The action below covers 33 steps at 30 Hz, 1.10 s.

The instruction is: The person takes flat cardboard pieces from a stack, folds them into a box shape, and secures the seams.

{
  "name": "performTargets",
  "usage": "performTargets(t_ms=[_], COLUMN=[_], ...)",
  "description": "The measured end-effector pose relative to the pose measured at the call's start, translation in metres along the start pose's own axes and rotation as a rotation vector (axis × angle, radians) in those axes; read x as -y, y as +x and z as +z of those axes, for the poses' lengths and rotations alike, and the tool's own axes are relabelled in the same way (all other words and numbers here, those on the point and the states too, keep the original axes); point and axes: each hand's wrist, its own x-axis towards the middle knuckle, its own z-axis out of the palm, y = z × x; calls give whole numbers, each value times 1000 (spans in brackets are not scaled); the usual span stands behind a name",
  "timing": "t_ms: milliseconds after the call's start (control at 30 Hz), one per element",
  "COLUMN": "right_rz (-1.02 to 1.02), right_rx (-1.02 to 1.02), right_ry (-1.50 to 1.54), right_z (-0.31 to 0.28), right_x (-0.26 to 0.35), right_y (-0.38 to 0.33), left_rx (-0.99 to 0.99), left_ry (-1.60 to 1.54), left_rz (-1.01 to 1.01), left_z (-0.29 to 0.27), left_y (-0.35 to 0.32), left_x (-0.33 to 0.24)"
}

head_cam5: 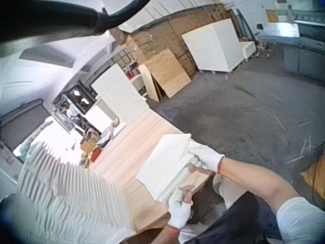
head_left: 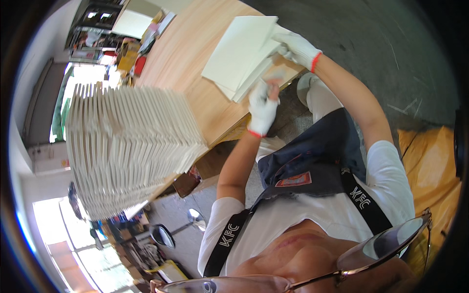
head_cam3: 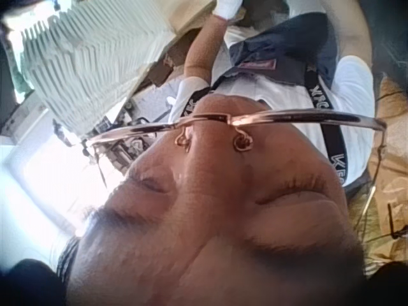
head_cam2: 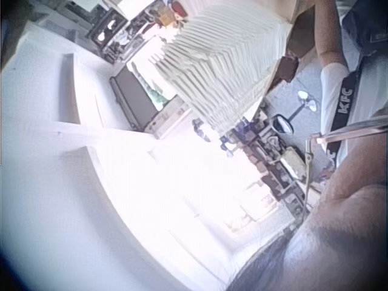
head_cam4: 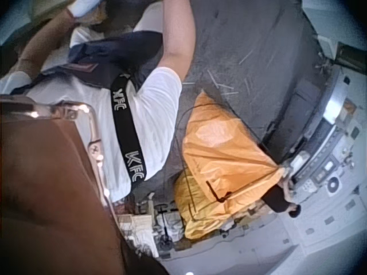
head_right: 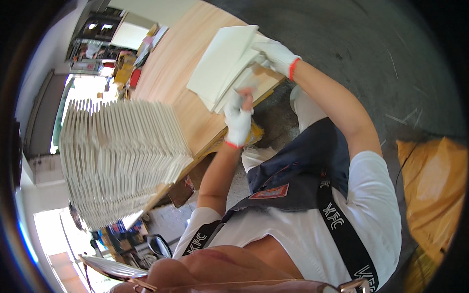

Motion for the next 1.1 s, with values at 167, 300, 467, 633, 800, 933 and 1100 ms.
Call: performTargets(t_ms=[167, 300, 467, 633, 800, 933, 1100], right_rz=[32, 78, -22, -94, 51, 29, 53], right_rx=[12, 73, 80, 16, 369, 333, 321], right_ry=[79, 298, -37, -8, 155, 129, 144], right_z=[-3, -11, -42, -37, -24, -32, -35], right_x=[14, 30, 25, 12, 41, 29, 17], right_y=[-26, -54, -90, -121, -157, -147, -141], left_rx=[-90, -363, -284, -357, -499, -709, -948], left_ry=[-1258, -1557, -1366, -1053, -734, -728, -647], left_rz=[-497, -522, -581, -318, -200, 174, 412], left_z=[-10, -41, -49, -61, -137, -196, -322], left_y=[-63, -57, -50, -49, -56, -57, -43], left_x=[36, 6, -2, -49, -166, -246, -269])
